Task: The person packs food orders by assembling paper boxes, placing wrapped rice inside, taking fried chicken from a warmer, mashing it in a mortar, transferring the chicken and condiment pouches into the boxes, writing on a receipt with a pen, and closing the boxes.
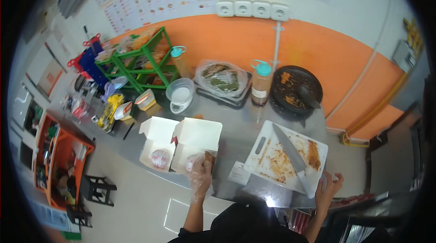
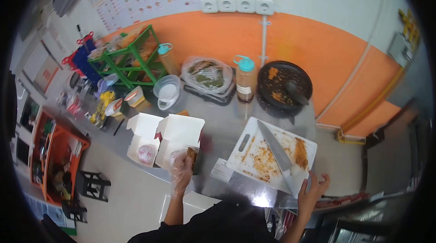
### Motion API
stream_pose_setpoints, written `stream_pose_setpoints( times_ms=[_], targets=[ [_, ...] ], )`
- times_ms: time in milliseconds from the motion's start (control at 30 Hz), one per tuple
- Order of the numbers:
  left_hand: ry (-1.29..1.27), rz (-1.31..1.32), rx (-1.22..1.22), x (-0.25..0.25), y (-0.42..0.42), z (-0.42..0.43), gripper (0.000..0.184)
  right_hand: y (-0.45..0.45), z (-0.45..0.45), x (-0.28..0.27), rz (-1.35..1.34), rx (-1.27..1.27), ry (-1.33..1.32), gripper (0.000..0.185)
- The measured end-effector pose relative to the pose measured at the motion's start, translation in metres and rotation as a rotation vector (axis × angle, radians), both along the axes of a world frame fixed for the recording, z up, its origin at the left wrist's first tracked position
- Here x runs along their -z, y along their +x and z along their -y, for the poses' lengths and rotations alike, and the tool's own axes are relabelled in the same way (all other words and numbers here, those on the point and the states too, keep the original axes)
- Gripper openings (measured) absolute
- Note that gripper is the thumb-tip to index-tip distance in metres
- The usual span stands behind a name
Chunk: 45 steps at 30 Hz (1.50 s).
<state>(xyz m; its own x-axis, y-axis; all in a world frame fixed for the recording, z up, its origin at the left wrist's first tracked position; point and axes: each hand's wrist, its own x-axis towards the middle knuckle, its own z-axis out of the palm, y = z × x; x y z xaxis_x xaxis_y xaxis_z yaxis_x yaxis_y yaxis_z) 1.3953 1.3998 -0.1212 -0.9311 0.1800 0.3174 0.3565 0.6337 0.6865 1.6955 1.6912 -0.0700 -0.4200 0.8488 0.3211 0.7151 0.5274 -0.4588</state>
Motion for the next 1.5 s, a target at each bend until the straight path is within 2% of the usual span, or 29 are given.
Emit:
stream_pose_setpoints(
  times_ms=[67,133,233,333,400,467,533,567,633,667,700,767,800,867,933,1000,1067,1100,1167,1200,1267,1300,1400,1433,1500],
  targets=[
    [0.15,0.368,0.199,-0.01,0.006,0.008,0.026,0.029,0.025,0.002,-0.009,0.078,-0.072,0.034],
    [0.199,0.332,0.249,-0.02,0.015,0.011,0.025,0.05,0.053,0.001,0.011,0.126,-0.073,0.035],
    [0.041,0.408,0.233,-0.025,0.012,0.02,0.025,0.081,0.089,0.0,-0.013,0.151,-0.079,0.029],
    [0.005,-0.252,0.086,-0.017,0.02,0.014,0.036,0.11,0.129,-0.003,-0.069,0.231,-0.135,0.028],
    [0.134,-0.156,0.239,-0.038,0.039,-0.005,0.035,0.129,0.159,-0.016,-0.066,0.235,-0.118,0.028],
    [0.456,0.095,0.529,-0.063,0.087,-0.052,0.034,0.158,0.184,-0.011,-0.235,0.26,-0.2,0.024],
    [0.549,0.306,0.858,-0.102,0.162,-0.085,0.032,0.19,0.219,-0.012,-0.234,0.326,-0.072,0.023],
    [0.557,0.36,1.023,-0.095,0.203,-0.108,0.032,0.209,0.238,-0.01,-0.3,0.396,-0.086,0.023],
    [0.802,0.624,1.387,-0.079,0.291,-0.133,0.032,0.259,0.273,-0.015,-0.323,0.541,0.063,0.022],
    [0.804,0.666,1.466,-0.09,0.341,-0.129,0.032,0.285,0.294,-0.019,-0.343,0.595,0.12,0.022],
    [0.733,0.662,1.676,-0.113,0.397,-0.112,0.031,0.311,0.316,-0.027,-0.331,0.654,0.146,0.022],
    [0.653,0.557,2.063,-0.146,0.494,-0.077,0.029,0.364,0.36,-0.041,-0.467,0.881,0.139,0.02],
    [0.646,0.462,2.247,-0.16,0.538,-0.061,0.028,0.393,0.379,-0.04,-0.461,0.905,0.159,0.02],
    [0.69,0.1,2.607,-0.215,0.604,-0.011,0.023,0.438,0.432,-0.047,-0.429,1.072,0.267,0.02],
    [0.67,0.051,2.64,-0.238,0.686,0.022,0.024,0.478,0.472,-0.059,-0.386,1.168,0.316,0.019],
    [0.842,0.076,2.474,-0.236,0.781,0.031,0.033,0.514,0.511,-0.061,-0.35,1.25,0.35,0.019],
    [0.625,-0.235,2.193,-0.244,0.842,0.034,0.048,0.544,0.546,-0.049,-0.352,1.388,0.41,0.018],
    [0.625,-0.247,2.183,-0.247,0.861,0.032,0.048,0.554,0.558,-0.046,-0.361,1.377,0.413,0.018],
    [0.179,-0.524,2.281,-0.248,0.883,0.019,0.069,0.567,0.575,-0.038,-0.402,1.446,0.367,0.017],
    [0.173,-0.536,2.276,-0.246,0.891,0.013,0.069,0.57,0.58,-0.035,-0.415,1.442,0.366,0.017],
    [0.008,-0.546,2.397,-0.246,0.898,0.008,0.085,0.574,0.588,-0.028,-0.436,1.445,0.337,0.014],
    [-0.261,-0.436,2.437,-0.26,0.9,0.01,0.088,0.575,0.59,-0.027,-0.448,1.444,0.333,0.014],
    [-0.175,-0.357,2.5,-0.265,0.897,0.012,0.086,0.579,0.595,-0.023,-0.481,1.419,0.324,0.014],
    [0.15,-0.548,2.356,-0.265,0.892,0.024,0.079,0.58,0.595,-0.021,-0.497,1.418,0.306,0.014],
    [0.186,-0.596,2.286,-0.276,0.898,0.049,0.076,0.585,0.594,-0.018,-0.515,1.416,0.288,0.015]
  ],
)
